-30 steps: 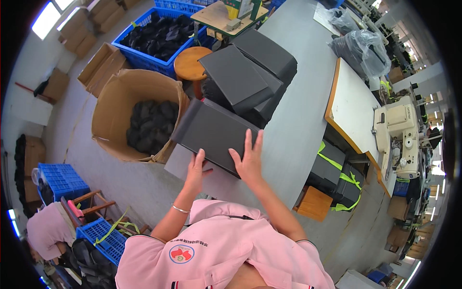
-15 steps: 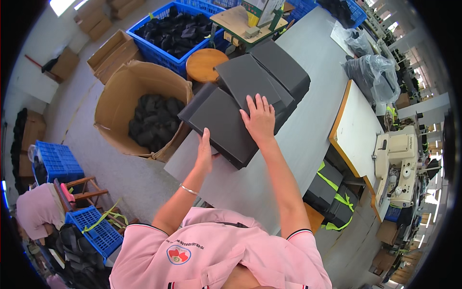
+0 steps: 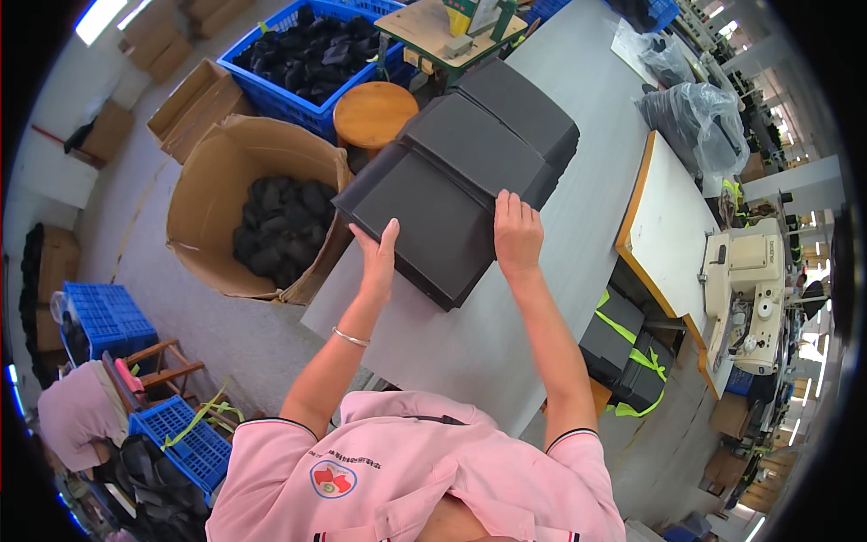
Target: Stack and organize black accordion-style filter components on a factory workbench.
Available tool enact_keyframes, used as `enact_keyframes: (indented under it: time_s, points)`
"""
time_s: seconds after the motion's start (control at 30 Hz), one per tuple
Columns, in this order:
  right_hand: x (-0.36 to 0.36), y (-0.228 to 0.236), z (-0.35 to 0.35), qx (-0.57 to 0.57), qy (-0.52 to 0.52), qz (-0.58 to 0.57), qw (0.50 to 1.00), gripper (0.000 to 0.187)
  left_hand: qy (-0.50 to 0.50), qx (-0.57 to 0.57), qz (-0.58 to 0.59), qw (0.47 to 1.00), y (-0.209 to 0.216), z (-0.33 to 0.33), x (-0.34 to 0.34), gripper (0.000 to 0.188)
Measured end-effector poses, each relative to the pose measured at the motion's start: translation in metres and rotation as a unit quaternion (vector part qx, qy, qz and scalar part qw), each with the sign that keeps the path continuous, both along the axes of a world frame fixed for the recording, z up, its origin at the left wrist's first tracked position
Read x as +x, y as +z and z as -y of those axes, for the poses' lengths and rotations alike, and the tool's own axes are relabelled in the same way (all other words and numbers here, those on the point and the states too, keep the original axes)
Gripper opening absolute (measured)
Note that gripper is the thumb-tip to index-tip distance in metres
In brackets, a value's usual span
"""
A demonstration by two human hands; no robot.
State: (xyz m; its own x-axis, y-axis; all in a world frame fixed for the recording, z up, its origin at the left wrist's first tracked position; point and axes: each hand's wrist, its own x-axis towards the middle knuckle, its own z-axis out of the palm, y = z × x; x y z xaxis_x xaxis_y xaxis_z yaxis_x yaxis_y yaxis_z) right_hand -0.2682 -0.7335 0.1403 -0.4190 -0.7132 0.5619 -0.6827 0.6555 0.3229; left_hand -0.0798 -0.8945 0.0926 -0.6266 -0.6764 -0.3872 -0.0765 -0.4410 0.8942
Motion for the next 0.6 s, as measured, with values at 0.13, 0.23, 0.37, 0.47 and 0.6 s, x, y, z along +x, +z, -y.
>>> enact_keyframes:
  time_s: [0.13, 0.23, 0.37, 0.47, 0.6]
  points:
    - [-0.004, 0.038, 0.009, 0.032, 0.074, -0.065, 0.995, 0.031, 0.000, 0.009, -0.025, 1.000, 0.007, -0.002, 0.007, 0.131]
    - [-0.012, 0.025, -0.002, 0.090, 0.140, -0.068, 0.984, 0.033, -0.006, 0.019, -0.027, 0.999, 0.010, -0.003, 0.006, 0.131]
    - [-0.006, 0.018, -0.008, 0.094, 0.154, -0.053, 0.982, 0.029, 0.000, -0.011, -0.042, 0.999, 0.006, -0.004, 0.008, 0.128]
    - [0.005, 0.015, -0.007, 0.100, 0.116, -0.034, 0.988, 0.022, 0.007, -0.033, -0.002, 0.999, 0.002, -0.008, 0.006, 0.126]
    - [0.031, 0.034, -0.006, 0.026, 0.071, 0.075, 0.994, 0.014, 0.039, -0.011, 0.052, 0.998, -0.010, 0.000, 0.011, 0.115]
